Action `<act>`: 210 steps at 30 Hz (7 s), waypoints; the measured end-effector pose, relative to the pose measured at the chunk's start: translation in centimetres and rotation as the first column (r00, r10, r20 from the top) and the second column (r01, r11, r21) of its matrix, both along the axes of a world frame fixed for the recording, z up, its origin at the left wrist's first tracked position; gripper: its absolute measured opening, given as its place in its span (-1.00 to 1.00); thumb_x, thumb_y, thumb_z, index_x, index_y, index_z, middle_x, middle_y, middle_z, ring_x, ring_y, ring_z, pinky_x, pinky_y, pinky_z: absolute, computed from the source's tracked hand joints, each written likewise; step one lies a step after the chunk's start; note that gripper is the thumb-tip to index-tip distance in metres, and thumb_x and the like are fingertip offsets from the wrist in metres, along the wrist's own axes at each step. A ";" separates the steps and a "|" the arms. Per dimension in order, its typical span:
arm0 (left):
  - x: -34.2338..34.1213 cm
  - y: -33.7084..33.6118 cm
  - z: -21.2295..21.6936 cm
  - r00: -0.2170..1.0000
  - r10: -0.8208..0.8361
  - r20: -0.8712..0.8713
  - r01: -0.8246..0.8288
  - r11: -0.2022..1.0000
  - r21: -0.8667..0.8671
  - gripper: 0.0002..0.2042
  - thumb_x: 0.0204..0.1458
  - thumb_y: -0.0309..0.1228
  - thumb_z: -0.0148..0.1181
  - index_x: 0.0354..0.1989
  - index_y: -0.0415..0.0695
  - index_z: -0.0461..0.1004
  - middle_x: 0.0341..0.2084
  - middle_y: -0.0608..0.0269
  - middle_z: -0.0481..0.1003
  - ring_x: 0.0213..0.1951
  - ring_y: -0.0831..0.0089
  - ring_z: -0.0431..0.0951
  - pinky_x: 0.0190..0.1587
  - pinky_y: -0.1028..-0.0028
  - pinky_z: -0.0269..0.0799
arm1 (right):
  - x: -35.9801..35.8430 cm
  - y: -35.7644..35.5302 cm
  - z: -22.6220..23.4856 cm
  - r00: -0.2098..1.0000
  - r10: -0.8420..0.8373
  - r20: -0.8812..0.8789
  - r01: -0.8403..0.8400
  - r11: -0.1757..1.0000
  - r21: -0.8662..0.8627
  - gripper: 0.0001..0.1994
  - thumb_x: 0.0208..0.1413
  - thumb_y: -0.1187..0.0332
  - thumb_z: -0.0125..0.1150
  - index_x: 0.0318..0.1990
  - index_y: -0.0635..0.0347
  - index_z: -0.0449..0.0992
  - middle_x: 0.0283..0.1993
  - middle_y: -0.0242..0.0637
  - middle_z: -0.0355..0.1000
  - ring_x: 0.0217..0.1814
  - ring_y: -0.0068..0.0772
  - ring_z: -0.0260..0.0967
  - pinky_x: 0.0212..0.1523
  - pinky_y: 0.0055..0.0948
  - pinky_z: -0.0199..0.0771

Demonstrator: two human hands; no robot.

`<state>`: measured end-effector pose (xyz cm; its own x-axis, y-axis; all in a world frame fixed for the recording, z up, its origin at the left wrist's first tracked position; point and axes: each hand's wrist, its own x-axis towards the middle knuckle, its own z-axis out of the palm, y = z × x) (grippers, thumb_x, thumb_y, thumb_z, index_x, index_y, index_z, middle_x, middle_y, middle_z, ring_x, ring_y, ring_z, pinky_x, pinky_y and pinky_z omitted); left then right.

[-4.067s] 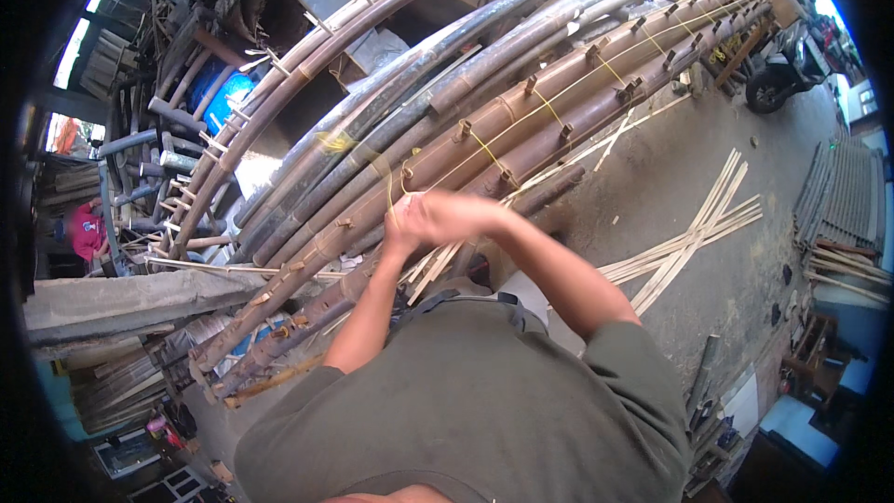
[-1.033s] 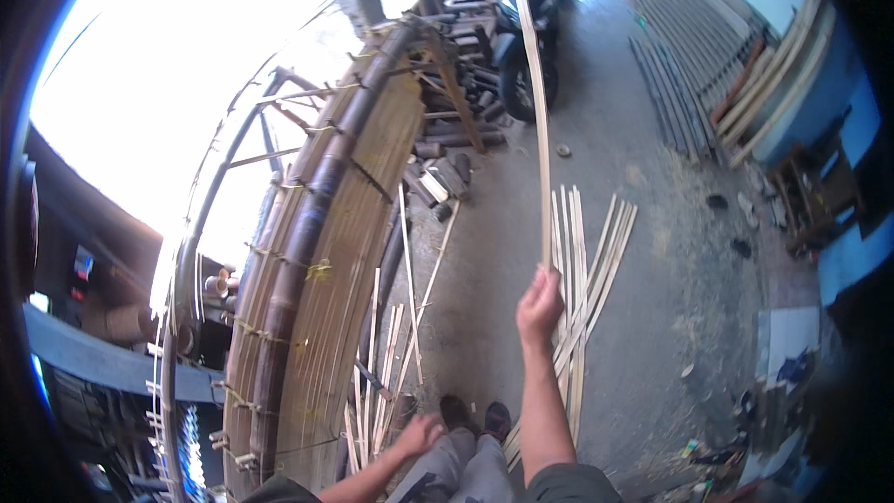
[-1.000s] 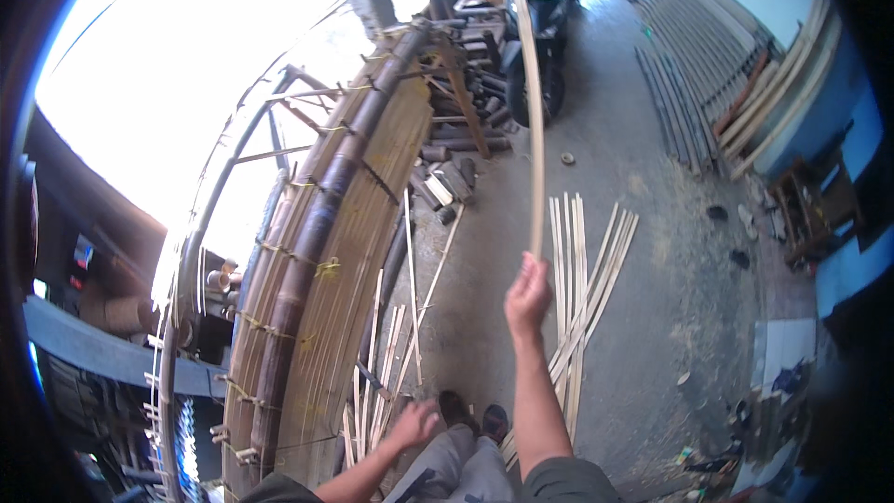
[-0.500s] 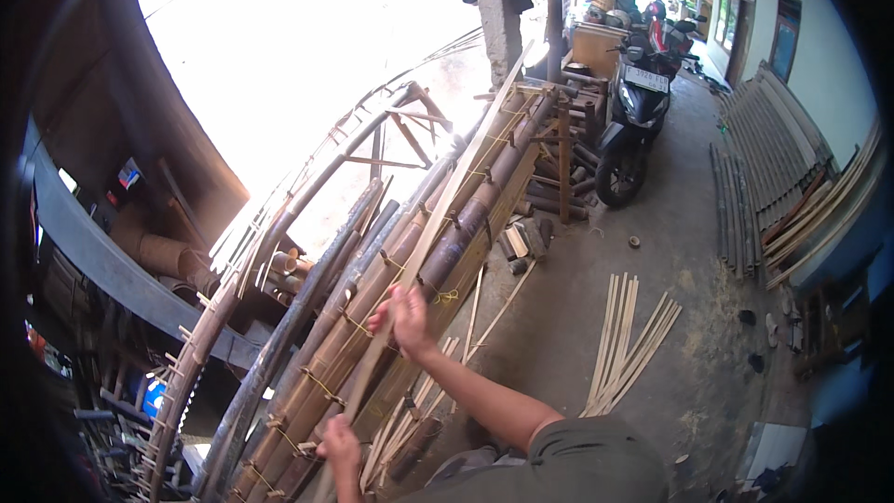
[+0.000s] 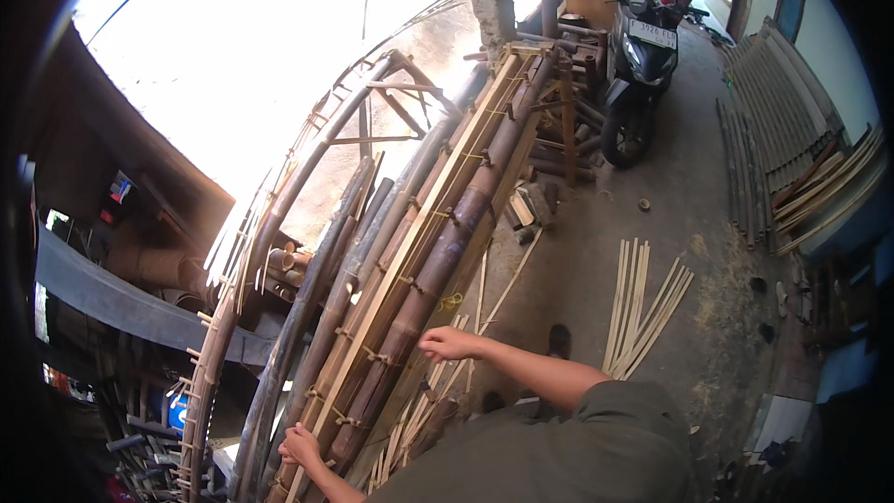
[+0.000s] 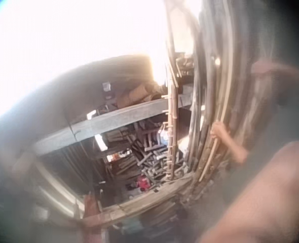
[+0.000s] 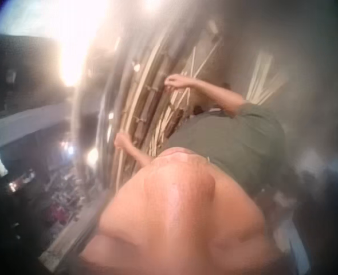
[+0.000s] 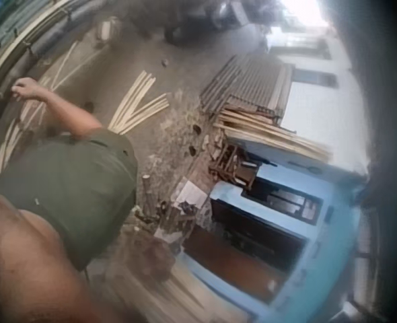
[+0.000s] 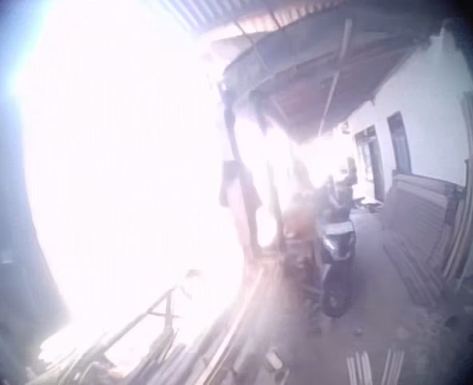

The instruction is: The person repeatedly picks thin bamboo strips from the floor and ties them around a horizontal rack of larger bamboo poles using yellow string. The person works along the length of the rack, securing each strip with knots.

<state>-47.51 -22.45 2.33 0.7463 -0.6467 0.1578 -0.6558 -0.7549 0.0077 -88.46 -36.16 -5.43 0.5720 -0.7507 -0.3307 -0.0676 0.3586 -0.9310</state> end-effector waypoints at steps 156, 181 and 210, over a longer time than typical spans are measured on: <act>-70.5 -61.4 -1.8 0.662 -0.598 -0.453 0.637 0.767 -0.082 -0.69 0.17 -0.25 0.07 0.02 -0.10 0.45 -0.19 -0.05 0.54 -0.06 0.09 0.51 -0.08 0.32 0.34 | -39.4 -48.1 7.5 0.516 -0.721 0.462 0.663 0.678 0.317 -0.81 0.28 0.31 -0.08 -0.38 0.09 0.36 -0.40 -0.43 0.41 -0.32 -0.54 0.37 -0.26 -0.38 0.36; -64.4 -72.6 0.4 0.281 -0.719 -0.636 -0.009 0.661 -0.751 -0.76 0.27 -0.35 -0.02 -0.25 -0.21 0.57 -0.46 0.18 0.59 -0.36 0.38 0.60 -0.22 0.42 0.47 | -47.0 -44.4 2.9 0.907 0.309 -0.286 -0.415 0.767 -0.489 -0.48 0.27 0.13 -0.02 -0.68 0.31 0.35 -0.62 0.11 0.26 -0.50 0.14 0.29 -0.27 -0.06 0.34; -56.4 -48.8 -5.3 0.523 -0.693 -0.497 0.415 0.716 -0.561 -0.76 0.21 -0.32 0.03 -0.15 -0.20 0.55 -0.33 -0.09 0.58 -0.25 0.01 0.57 -0.10 0.23 0.35 | -21.5 -48.1 6.5 0.841 -0.085 -0.535 -0.333 0.697 -0.635 -0.54 0.33 -0.01 -0.15 -0.29 0.15 0.57 -0.30 -0.26 0.47 -0.18 -0.28 0.39 -0.12 -0.19 0.33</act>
